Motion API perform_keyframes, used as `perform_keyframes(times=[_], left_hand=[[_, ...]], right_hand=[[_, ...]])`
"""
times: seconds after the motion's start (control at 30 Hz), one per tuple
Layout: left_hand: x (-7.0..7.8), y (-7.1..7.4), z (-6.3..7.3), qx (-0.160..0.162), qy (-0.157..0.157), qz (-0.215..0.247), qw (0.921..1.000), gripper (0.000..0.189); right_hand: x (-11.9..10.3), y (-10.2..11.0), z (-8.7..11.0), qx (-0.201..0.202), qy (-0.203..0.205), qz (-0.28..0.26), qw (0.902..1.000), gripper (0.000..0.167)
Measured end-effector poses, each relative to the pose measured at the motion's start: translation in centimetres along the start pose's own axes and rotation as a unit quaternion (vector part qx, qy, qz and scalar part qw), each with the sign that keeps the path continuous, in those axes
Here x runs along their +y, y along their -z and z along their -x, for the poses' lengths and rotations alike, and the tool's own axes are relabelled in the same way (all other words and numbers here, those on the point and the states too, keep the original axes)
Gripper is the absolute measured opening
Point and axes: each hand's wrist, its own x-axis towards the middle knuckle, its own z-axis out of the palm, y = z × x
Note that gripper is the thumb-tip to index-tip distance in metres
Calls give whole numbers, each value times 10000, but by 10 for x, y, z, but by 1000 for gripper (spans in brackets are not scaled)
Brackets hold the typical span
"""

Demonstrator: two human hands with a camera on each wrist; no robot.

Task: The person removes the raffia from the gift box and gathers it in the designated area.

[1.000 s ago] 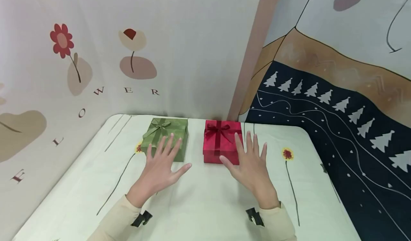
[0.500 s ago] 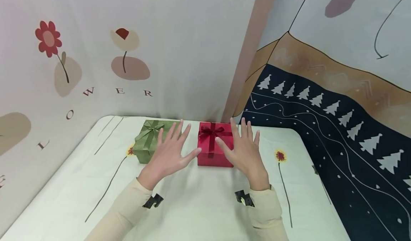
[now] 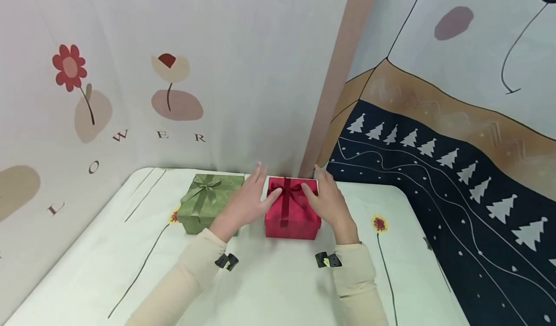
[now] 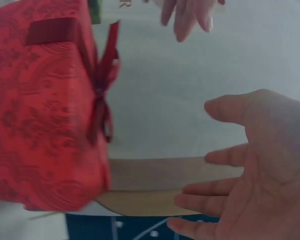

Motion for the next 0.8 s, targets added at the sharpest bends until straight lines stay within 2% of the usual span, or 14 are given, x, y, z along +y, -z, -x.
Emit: perform_keyframes(times=[0.1,0.2,0.4,0.53,0.67,0.8], left_hand=[[-1,-13,-4,-230,246,548,9979,76],[-5,-26,-7,-334,442,903,9944,67],[-14,-44,-7,-223,943,1327,9864,46],[-21,-52,-6,-237,1303,1832,9741,33],[-27,-57,-7,-258,1583,2200,9622,36],[-30,-58,-9,-284,1695,2509,9526,40]], right_hand=[[8,-11,-4,-175,-371,-251,9988,77],[18,-21,-6,-230,-797,-393,9958,76],[34,-36,-6,-288,-1567,-767,9842,68],[42,-43,-5,-450,-1730,-1154,9771,60],[48,-45,-4,-434,-1896,-1445,9702,55],[53,-41,-6,-385,-2206,-1796,9579,58]])
